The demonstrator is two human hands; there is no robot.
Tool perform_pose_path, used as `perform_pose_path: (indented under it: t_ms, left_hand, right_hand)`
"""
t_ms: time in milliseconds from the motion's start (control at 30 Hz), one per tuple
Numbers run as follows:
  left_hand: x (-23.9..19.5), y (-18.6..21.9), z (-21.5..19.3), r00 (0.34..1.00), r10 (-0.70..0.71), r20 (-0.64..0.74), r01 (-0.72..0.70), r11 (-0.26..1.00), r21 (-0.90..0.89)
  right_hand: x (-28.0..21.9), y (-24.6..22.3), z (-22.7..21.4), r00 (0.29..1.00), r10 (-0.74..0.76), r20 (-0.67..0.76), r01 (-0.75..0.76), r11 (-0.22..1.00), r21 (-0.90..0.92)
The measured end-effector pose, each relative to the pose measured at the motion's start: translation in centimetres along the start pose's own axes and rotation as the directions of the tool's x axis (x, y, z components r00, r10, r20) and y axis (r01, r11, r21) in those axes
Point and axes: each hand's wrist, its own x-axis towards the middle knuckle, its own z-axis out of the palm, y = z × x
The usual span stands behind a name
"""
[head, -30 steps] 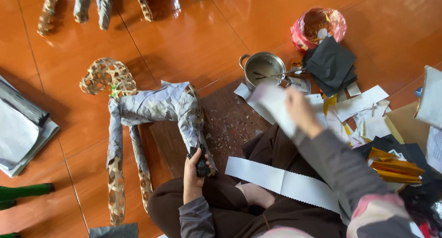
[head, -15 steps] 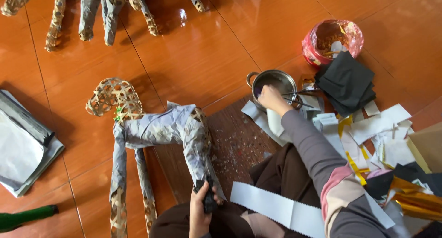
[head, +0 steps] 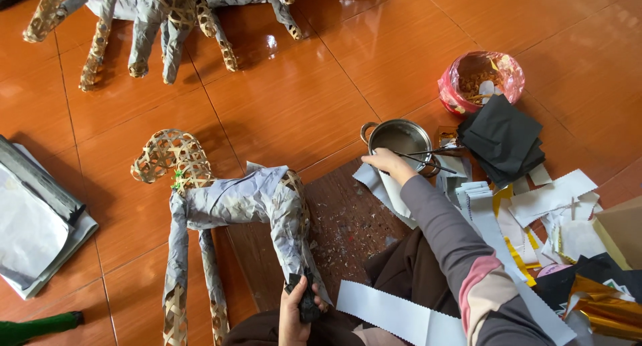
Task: Decorating a paper-mache giraffe by cutting paper strips and wrapping purple film around its legs
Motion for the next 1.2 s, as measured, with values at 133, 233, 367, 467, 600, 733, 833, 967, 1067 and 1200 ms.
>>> perform_pose_path:
  t_ms: [133, 233, 367, 467, 600, 733, 833, 967, 1067, 1200]
  left_hand:
    - [0.1, -0.1, -0.2, 1.0, 0.001, -0.005, -0.001, 1.0, 0.017]
    - [-0.9, 0.2, 0.6, 0.999, 0.032, 0.034, -0.034, 0.998, 0.049]
    - [-0.2, -0.3, -0.1, 0.998, 0.049, 0.042, -0.052, 0.997, 0.053]
    - [1.6, -1.4, -1.7, 0.991, 0.083, 0.103, -0.089, 0.995, 0.054]
    - [2.2, -1.6, -1.9, 0.971, 0.109, 0.214, -0.108, 0.994, -0.013]
    - [0.4, -0.7, -0.3, 0.978, 0.102, 0.182, -0.098, 0.995, -0.034]
    - [0.1, 0.0, -0.4, 0.974, 0.148, 0.173, -0.146, 0.989, -0.026]
    - [0.4, 0.9, -1.4, 0.966, 0.207, 0.154, -0.206, 0.978, -0.022]
    - [0.9, 0.8, -2.3, 0.959, 0.252, 0.129, -0.251, 0.968, -0.025]
    - [1.2, 0.1, -3.9, 0.945, 0.319, 0.073, -0.318, 0.948, -0.022]
  right_hand:
    - [-0.5, -0.1, 0.8, 0.994, -0.096, -0.043, 0.092, 0.991, -0.096]
    - [-0.8, 0.6, 0.5, 0.988, -0.089, -0.128, 0.059, 0.972, -0.227]
    - [-2.2, 3.2, 0.4, 0.959, -0.165, -0.231, 0.134, 0.98, -0.144]
    - [-9.4, 2.2, 1.6, 0.903, -0.339, -0.264, 0.373, 0.923, 0.094]
    - [-19.8, 1.1, 7.2, 0.648, -0.723, -0.239, 0.761, 0.597, 0.256]
    - [-22.8, 2.7, 16.8, 0.021, -0.959, -0.282, 0.999, 0.029, -0.025]
    - [-22.3, 4.0, 22.4, 0.004, -0.943, -0.332, 0.994, 0.039, -0.097]
    - [-23.4, 4.2, 23.4, -0.053, -0.941, -0.333, 0.993, -0.014, -0.119]
    - [-23.7, 3.8, 23.0, -0.104, -0.953, -0.285, 0.982, -0.053, -0.182]
    - [-23.0, 3.8, 22.9, -0.167, -0.962, -0.217, 0.961, -0.109, -0.256]
